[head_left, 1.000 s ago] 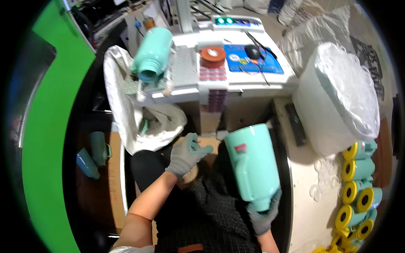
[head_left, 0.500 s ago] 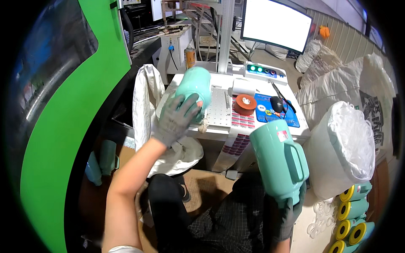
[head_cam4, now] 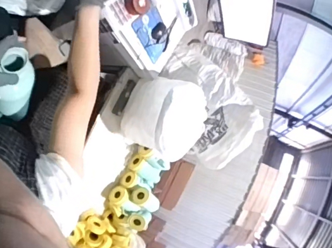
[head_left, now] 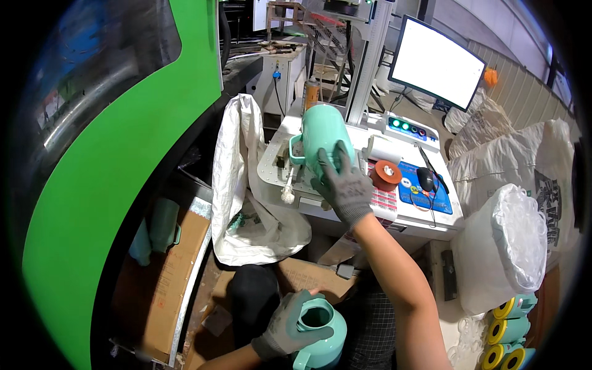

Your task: The person assembles teal plastic containers by inserting clear plastic rings into the openings, applying labels from a roll, and securing yellow lids. The person handles each container one at a time, repeating the sequence throughout the clip.

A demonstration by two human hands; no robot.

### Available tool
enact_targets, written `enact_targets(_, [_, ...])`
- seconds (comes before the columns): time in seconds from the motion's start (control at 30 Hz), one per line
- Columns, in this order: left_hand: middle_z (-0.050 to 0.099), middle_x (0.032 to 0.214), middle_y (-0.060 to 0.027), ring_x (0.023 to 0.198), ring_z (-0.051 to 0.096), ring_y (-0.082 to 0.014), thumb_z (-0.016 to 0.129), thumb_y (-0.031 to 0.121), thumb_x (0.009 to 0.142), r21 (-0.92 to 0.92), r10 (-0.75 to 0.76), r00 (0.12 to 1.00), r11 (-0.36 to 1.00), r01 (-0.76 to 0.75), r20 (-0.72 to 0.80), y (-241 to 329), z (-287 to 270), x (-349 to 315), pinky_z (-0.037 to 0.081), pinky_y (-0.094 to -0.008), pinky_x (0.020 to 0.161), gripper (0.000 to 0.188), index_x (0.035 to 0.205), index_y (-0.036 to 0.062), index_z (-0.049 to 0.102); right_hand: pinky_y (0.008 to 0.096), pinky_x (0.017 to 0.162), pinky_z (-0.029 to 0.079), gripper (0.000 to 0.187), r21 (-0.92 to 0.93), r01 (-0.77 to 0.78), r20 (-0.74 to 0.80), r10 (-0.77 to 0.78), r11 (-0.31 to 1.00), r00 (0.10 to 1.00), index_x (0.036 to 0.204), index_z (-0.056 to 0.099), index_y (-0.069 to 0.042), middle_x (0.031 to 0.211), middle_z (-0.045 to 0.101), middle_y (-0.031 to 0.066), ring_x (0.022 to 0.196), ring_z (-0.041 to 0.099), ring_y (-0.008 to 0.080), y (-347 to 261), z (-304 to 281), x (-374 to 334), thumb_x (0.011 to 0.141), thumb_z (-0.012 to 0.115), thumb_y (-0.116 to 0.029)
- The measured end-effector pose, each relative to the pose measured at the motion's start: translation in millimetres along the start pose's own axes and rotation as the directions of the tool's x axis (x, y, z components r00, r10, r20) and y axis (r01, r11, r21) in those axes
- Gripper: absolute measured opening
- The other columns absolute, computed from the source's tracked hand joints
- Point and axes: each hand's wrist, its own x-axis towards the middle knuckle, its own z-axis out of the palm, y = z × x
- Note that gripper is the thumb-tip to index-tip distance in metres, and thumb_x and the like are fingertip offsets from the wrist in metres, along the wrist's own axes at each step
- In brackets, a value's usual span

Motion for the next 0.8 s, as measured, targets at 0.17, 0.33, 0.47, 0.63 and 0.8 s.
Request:
enact_targets(0.17, [0.067, 0.135, -0.0123, 0.12, 0.061, -0.0286, 0.096, 0.039, 0.074, 0.025, -0.011, 1.0, 1.0, 0.011, 0.008, -1.1, -20.3, -2.0, 0.045, -0.0429, 0.108, 0.09, 0.144, 0.0029, 0.054, 0.0486, 0.057, 0.061, 0.063, -0.09, 0.078, 0.107, -0.068, 0.993, 0.992, 0.151, 0.049, -0.025, 0.166, 0.041, 0.0189, 0.076, 0.074, 0.0307, -40.8, 36.9, 20.5, 0.093, 0.07, -0.039])
enact_targets(0.33, [0.068, 0.126, -0.0112, 0.114, 0.059, -0.0306, 0.096, 0.038, 0.072, 0.071, 0.088, 0.996, 0.993, -0.089, 0.021, 5.5, -30.9, -0.8, 0.046, -0.0427, 0.105, 0.079, 0.136, 0.0051, 0.063, 0.0489, 0.06, 0.063, 0.058, -0.065, 0.008, 0.2, 0.005, 0.998, 0.98, 0.151, 0.051, -0.023, 0.167, 0.037, 0.0215, 0.075, 0.075, 0.032, -48.1, 41.2, 43.0, 0.095, 0.064, -0.025])
enact_targets(0.47, [0.066, 0.125, -0.0124, 0.117, 0.059, -0.0334, 0.095, 0.037, 0.073, 0.087, 0.135, 0.991, 0.987, -0.135, 0.005, 8.9, -21.1, 2.7, 0.047, -0.0455, 0.103, 0.079, 0.137, 0.0051, 0.062, 0.0478, 0.056, 0.059, 0.074, -0.059, -0.01, 0.187, 0.021, 0.998, 0.982, 0.157, 0.043, -0.029, 0.164, 0.041, 0.025, 0.072, 0.075, 0.0329, -31.5, 47.0, 40.1, 0.09, 0.072, -0.037])
enact_targets(0.63, [0.057, 0.135, -0.0194, 0.116, 0.06, -0.0355, 0.092, 0.019, 0.074, -0.024, 0.234, 0.96, 0.972, -0.233, 0.156, -8.0, -17.0, 14.2, 0.048, -0.0471, 0.1, 0.075, 0.138, -0.0003, 0.057, 0.0477, 0.065, 0.052, 0.047, -0.06, 0.001, 0.147, 0.008, 0.998, 0.989, 0.132, 0.062, -0.005, 0.102, 0.07, 0.0215, 0.079, 0.068, 0.0346, -41.6, 70.2, -11.6, 0.088, 0.067, -0.02])
enact_targets(0.8, [0.055, 0.144, -0.016, 0.124, 0.061, -0.0255, 0.086, 0.032, 0.081, -0.322, -0.038, 0.977, 0.941, 0.106, 0.211, -23.9, -23.4, 11.6, 0.05, -0.0404, 0.105, 0.084, 0.148, -0.0018, 0.05, 0.0479, 0.099, 0.051, 0.063, 0.513, -0.089, -0.114, 0.171, 0.854, 0.979, 0.145, 0.056, -0.012, 0.151, 0.052, 0.0202, 0.12, 0.063, 0.0368, -35.2, -53.4, -175.1, 0.089, 0.075, -0.034])
